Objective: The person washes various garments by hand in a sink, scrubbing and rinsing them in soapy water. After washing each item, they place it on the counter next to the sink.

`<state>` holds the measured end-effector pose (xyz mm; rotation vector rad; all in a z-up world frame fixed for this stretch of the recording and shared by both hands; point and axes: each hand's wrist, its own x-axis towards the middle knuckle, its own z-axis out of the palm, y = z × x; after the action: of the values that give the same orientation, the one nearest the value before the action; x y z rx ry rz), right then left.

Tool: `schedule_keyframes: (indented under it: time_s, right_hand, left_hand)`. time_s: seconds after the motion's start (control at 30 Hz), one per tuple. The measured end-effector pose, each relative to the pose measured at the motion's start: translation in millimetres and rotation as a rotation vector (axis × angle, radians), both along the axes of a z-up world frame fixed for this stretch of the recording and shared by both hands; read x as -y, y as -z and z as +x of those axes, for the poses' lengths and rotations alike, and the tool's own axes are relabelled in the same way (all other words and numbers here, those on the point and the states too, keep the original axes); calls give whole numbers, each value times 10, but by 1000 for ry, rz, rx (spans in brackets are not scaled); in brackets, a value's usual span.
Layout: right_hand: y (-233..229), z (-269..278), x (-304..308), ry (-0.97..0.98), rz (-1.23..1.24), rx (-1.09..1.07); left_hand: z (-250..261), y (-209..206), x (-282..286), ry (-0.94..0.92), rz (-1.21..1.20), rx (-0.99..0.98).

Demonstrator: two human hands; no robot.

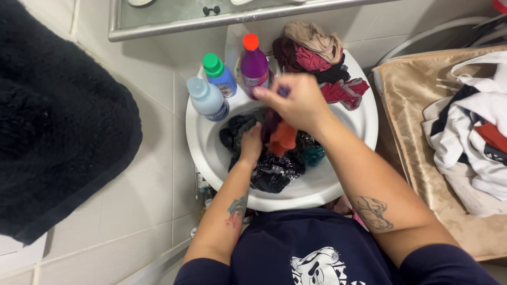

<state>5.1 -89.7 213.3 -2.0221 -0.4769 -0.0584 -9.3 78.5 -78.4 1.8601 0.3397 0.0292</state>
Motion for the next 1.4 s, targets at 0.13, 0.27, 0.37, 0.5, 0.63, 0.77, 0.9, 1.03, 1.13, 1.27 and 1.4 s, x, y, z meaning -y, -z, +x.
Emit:
schedule_keyframes:
  time_s: [0.13,0.27,0.37,0.5,0.63,0.77,0.9,1.03,1.13,1.27,1.4]
  right_hand:
    - [-806,-100,-131,-18,172,130]
    - [-708,-91,-169,-14,200,193]
    - [-252,-118,-167,34,-3,357]
    - [433,-499,-260,105,-113,433]
    - [881,-626,-228,110,-219,601]
    - [1314,-360,-93,88,-191,390]
    - [1640,-34,31,214,-76,129]
    - [1889,283,418,381,-119,23]
    - [1927,268,768,470,-316,-7]
    - [2028,62,639,386,-513,-273]
    - [2472,-245,349,3,-769,-313]
  left_hand:
    - [12,-746,108,19,-834,-440]
    - [-9,-1348,351,126,-1169,-259]
    - [95,-1352,430,123,-1391,-77]
    - [151,-1097,373,176,-1556,-122]
    - [79,-852,397,355,-1511,-91]
    - [55,-731,469,81,-1308,-291]
    - [-24,-683,436,7,-967,-467]
    - [-34,-579,-39,-31,-646,-331]
    - [-129,-605,-477,-146,-247,-203]
    - [-430,-670,-407,-113,515,-142]
    - [-648,-626,-89,322,986,177]
